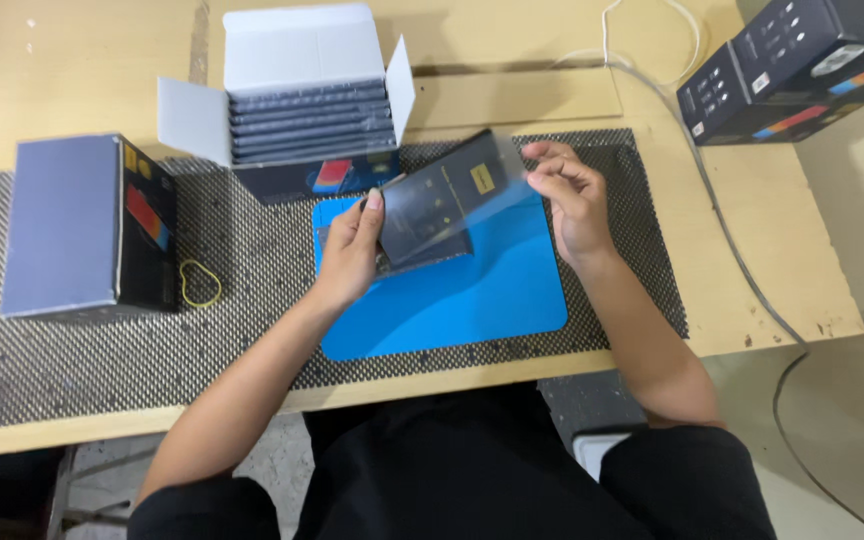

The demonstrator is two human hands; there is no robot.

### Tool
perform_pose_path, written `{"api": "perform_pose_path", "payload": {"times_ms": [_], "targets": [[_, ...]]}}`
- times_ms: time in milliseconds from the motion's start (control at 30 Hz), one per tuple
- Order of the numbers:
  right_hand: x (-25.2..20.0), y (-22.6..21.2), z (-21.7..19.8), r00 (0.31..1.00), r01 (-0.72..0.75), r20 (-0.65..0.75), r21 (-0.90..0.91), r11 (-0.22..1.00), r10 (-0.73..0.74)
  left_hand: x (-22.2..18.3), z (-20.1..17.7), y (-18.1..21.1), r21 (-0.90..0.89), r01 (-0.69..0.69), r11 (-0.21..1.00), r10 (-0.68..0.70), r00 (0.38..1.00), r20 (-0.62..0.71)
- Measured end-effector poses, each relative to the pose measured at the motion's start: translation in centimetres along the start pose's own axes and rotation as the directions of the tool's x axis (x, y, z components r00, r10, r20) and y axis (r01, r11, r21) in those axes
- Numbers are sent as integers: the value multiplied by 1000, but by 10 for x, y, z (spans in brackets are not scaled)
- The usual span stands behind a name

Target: The person packs electronic screens into protective sleeves and boxes by hand. The person removes a screen from a protective bag, shows it, places it back, and repeats this with other screens before putting the stack into a box.

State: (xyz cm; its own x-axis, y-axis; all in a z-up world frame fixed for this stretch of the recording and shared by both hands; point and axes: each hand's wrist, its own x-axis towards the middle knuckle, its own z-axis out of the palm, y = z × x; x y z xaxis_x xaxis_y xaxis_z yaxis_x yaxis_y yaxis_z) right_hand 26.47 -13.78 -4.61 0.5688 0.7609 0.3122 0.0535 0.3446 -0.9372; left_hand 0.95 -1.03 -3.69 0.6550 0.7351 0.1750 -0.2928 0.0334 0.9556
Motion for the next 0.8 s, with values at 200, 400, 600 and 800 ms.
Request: {"api": "perform_pose_path", "payload": {"times_ms": [200, 400, 600, 800], "targets": [[9, 20, -9, 978, -116, -151, 156, 981, 140, -3, 11, 31, 121, -110, 987, 113, 993, -15], [-31, 21, 27, 981, 158, 159, -324, 933, -111, -5, 9, 9, 11, -93, 996, 94, 994, -60], [-58, -16, 68, 801, 328, 597, -372, 868, -47, -19, 23, 5, 72, -34, 997, 30, 997, 67], [-47, -14, 61, 830, 426, 555, -563, 709, -57, -21, 26, -7, 98, -115, 989, 106, 991, 86]]}}
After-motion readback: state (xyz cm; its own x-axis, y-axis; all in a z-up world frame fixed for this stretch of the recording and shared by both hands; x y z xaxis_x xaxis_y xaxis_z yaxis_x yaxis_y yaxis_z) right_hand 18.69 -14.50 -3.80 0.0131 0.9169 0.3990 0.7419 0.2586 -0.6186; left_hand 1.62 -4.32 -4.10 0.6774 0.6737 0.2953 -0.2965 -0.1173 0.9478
